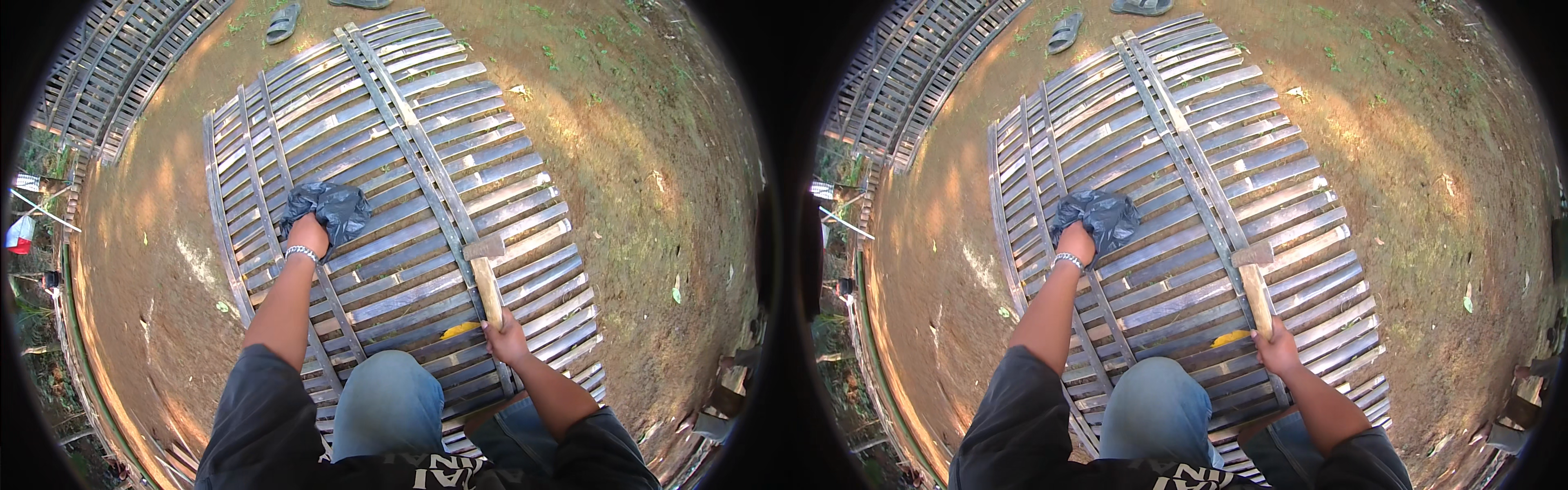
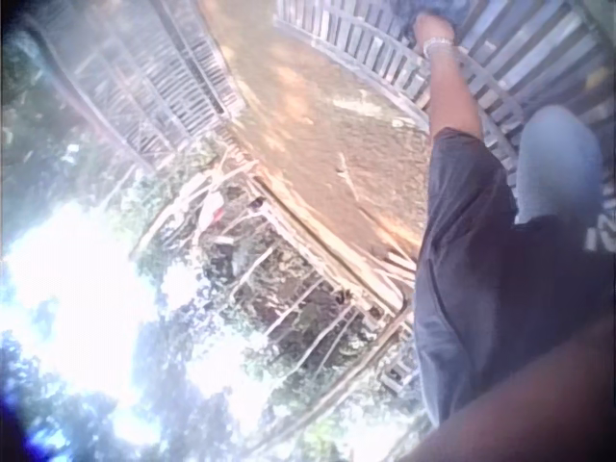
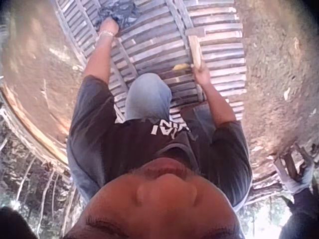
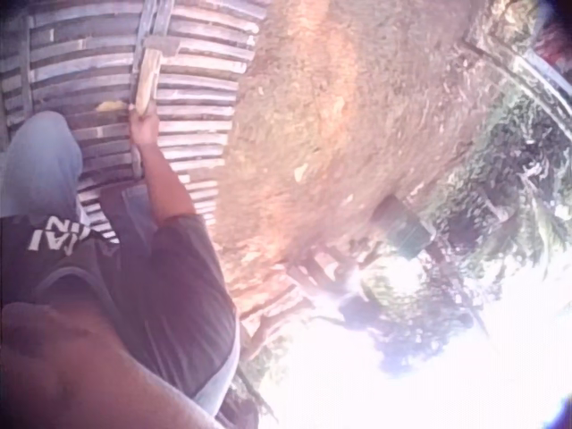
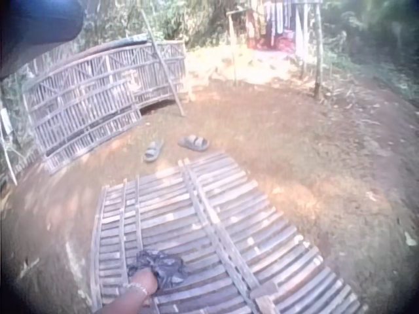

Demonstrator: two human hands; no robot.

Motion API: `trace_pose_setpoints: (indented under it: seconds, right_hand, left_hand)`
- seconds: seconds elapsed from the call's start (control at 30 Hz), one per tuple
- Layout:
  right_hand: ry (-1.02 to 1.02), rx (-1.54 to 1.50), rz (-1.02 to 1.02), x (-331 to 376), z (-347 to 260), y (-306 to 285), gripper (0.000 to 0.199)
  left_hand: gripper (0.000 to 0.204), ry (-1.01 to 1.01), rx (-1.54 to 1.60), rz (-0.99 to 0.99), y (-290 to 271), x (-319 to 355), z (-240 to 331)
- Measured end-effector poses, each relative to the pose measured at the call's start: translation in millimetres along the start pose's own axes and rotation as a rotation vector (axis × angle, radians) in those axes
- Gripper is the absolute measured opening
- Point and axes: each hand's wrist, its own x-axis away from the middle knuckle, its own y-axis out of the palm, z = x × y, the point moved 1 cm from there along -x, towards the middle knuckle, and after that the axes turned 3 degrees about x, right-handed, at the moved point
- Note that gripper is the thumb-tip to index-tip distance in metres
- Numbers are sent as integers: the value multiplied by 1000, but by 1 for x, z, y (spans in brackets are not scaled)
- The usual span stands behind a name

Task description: The person uses a hammer to drive nails into a wooden pallet structure. They repeatedly pick up nails from a black plastic bag, position them on the wood, and strike them with the hammer. Another person is visible in the background working with wood.

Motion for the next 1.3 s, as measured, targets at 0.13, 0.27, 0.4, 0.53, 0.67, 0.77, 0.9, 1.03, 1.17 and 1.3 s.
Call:
trace_pose_setpoints:
  seconds: [0.13,0.27,0.4,0.53,0.67,0.77,0.9,1.03,1.17,1.3]
  right_hand:
    - [14,-10,15,-2,9,-2,29]
    - [52,50,35,4,-7,-1,31]
    - [50,33,29,6,-11,-1,33]
    - [48,48,26,4,-5,-2,35]
    - [43,23,20,5,-8,-3,34]
    - [39,-5,22,5,-12,-1,33]
    - [41,-27,18,5,-7,-1,32]
    - [45,-37,8,4,-7,-3,31]
    - [33,-37,3,7,-17,-1,28]
    - [32,-88,-5,2,-3,1,26]
  left_hand:
    - [30,-82,16,-62,7,-16,11]
    - [24,-17,-59,-20,8,-1,18]
    - [22,-28,-7,76,10,3,12]
    - [22,3,-121,98,16,-5,4]
    - [23,61,-177,144,20,-3,-2]
    - [21,36,-87,215,21,-1,-5]
    - [10,27,384,397,-3,17,6]
    - [11,149,905,680,-8,53,-1]
    - [9,218,1318,850,-32,111,34]
    - [13,204,1244,383,-13,159,81]
